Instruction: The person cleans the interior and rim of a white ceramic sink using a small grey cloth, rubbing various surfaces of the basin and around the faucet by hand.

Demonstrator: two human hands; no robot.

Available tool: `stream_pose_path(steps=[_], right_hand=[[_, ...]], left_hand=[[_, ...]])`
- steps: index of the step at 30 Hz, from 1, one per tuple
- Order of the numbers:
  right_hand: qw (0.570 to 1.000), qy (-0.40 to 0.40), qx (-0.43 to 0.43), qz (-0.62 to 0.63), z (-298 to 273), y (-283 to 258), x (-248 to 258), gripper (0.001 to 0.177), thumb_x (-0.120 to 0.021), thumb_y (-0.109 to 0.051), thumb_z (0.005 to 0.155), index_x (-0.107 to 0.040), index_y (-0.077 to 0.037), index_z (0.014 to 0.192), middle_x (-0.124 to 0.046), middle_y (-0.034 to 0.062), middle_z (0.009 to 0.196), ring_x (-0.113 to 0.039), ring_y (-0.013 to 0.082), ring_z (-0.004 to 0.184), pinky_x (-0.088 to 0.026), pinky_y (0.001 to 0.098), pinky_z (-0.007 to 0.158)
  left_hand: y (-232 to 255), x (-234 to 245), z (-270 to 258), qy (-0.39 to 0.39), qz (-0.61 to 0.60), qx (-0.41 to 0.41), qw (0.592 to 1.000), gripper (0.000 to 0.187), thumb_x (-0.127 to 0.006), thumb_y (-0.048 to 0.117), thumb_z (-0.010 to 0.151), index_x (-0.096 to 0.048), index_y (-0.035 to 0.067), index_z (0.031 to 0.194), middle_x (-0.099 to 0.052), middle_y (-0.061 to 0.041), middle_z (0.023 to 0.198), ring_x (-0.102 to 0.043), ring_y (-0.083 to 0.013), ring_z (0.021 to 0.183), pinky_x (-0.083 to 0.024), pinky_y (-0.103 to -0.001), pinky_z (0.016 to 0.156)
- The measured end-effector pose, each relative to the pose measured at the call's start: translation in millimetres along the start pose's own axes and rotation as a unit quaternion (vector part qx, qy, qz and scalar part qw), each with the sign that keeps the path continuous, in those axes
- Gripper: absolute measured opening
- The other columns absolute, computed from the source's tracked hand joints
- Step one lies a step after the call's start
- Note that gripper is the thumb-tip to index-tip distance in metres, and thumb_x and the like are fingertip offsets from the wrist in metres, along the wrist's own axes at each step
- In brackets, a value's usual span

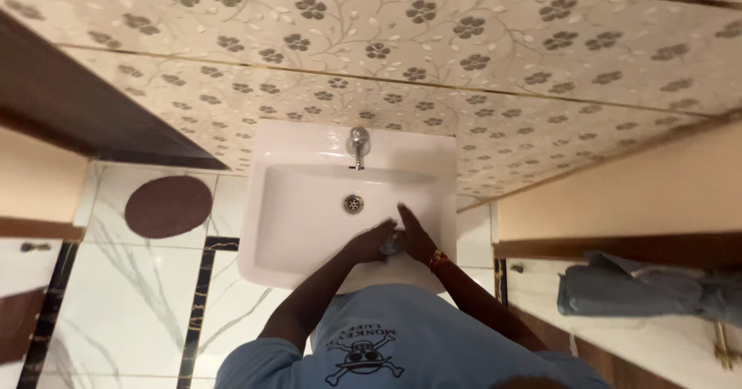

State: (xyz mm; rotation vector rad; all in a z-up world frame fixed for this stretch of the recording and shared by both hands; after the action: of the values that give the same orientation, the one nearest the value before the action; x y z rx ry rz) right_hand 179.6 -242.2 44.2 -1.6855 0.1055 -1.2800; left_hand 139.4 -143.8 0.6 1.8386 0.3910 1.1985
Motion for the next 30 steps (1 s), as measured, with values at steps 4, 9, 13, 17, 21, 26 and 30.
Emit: stream_pose_path(steps=[4,9,13,17,21,26,30], right_hand=[[0.987,-0.145,0.063,0.026,21.2,-21.8,-43.7,0.096,-0.082,-0.028,0.086,-0.025,-0.002,0.158,-0.032,0.0214,0.162,-0.035,0.0378,0.149,-0.031,0.0429,0.122],[0.974,-0.21,0.022,-0.082,45.8,-32.1,-95.2,0.081,-0.083,-0.031,0.082,-0.047,-0.008,0.151,-0.049,0.018,0.149,-0.049,0.0376,0.137,-0.04,0.0436,0.118],[0.971,-0.227,0.053,-0.054,70.0,-63.3,-129.6,0.07,-0.082,-0.028,0.078,-0.057,-0.01,0.141,-0.046,0.0217,0.15,-0.054,0.0378,0.13,-0.047,0.0429,0.111],[0.969,-0.179,0.166,-0.046,94.9,-112.5,-145.4,0.075,-0.085,-0.018,0.071,-0.056,-0.007,0.14,-0.047,0.0247,0.147,-0.05,0.0423,0.133,-0.045,0.0468,0.112],[0.967,-0.167,0.182,-0.069,125.2,-125.1,-150.0,0.069,-0.087,-0.014,0.071,-0.058,-0.009,0.134,-0.049,0.0233,0.145,-0.049,0.0431,0.132,-0.044,0.0483,0.11],[0.98,-0.018,0.179,-0.082,186.7,-127.3,-117.4,0.058,-0.079,-0.002,0.068,-0.069,-0.013,0.124,-0.057,0.0183,0.144,-0.053,0.0411,0.131,-0.047,0.0452,0.111],[0.977,-0.041,0.169,-0.123,202.1,-111.6,-107.7,0.05,-0.075,0.003,0.064,-0.072,-0.008,0.113,-0.059,0.0223,0.135,-0.056,0.0442,0.125,-0.047,0.0472,0.106]], left_hand=[[-24.1,31.5,-32.5,0.12,-0.012,0.081,0.989,0.112,-0.091,0.015,0.061,-0.031,0.005,0.155,-0.033,-0.022,0.161,-0.042,-0.0378,0.144,-0.043,-0.043,0.114],[-51.3,75.1,-86.0,0.212,0.16,0.152,0.952,0.098,-0.086,0.009,0.07,-0.038,0.008,0.155,-0.037,-0.022,0.163,-0.038,-0.0396,0.149,-0.038,-0.047,0.119],[-59.6,113.9,-133.7,0.27,0.254,0.156,0.916,0.092,-0.083,0.016,0.076,-0.037,0.01,0.156,-0.034,-0.024,0.161,-0.033,-0.0425,0.15,-0.03,-0.051,0.123],[-94.3,150.1,-172.0,0.218,0.249,0.243,0.912,0.1,-0.084,0.024,0.073,-0.031,0.008,0.157,-0.021,-0.024,0.164,-0.021,-0.0427,0.153,-0.023,-0.051,0.124],[-100.4,192.7,-198.5,0.299,0.233,0.198,0.904,0.09,-0.08,0.029,0.081,-0.035,0.009,0.157,-0.022,-0.023,0.166,-0.022,-0.043,0.153,-0.023,-0.051,0.124],[-120.6,219.0,-193.5,0.305,0.219,0.173,0.911,0.085,-0.077,0.03,0.086,-0.036,0.008,0.156,-0.022,-0.025,0.166,-0.022,-0.0437,0.154,-0.023,-0.052,0.125],[-121.0,220.4,-173.7,0.263,0.223,0.105,0.933,0.082,-0.074,0.03,0.088,-0.036,0.009,0.158,-0.023,-0.025,0.167,-0.023,-0.0434,0.154,-0.024,-0.052,0.124]])
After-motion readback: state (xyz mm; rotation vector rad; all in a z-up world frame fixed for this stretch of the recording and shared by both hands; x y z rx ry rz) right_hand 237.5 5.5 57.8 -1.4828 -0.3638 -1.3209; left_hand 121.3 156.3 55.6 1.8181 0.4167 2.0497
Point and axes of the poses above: each hand's wrist, its own z-axis towards the middle knuckle, its own x-axis out of the back of the hand, y = z × x, the point moved 10 cm from there along z, towards the middle knuckle
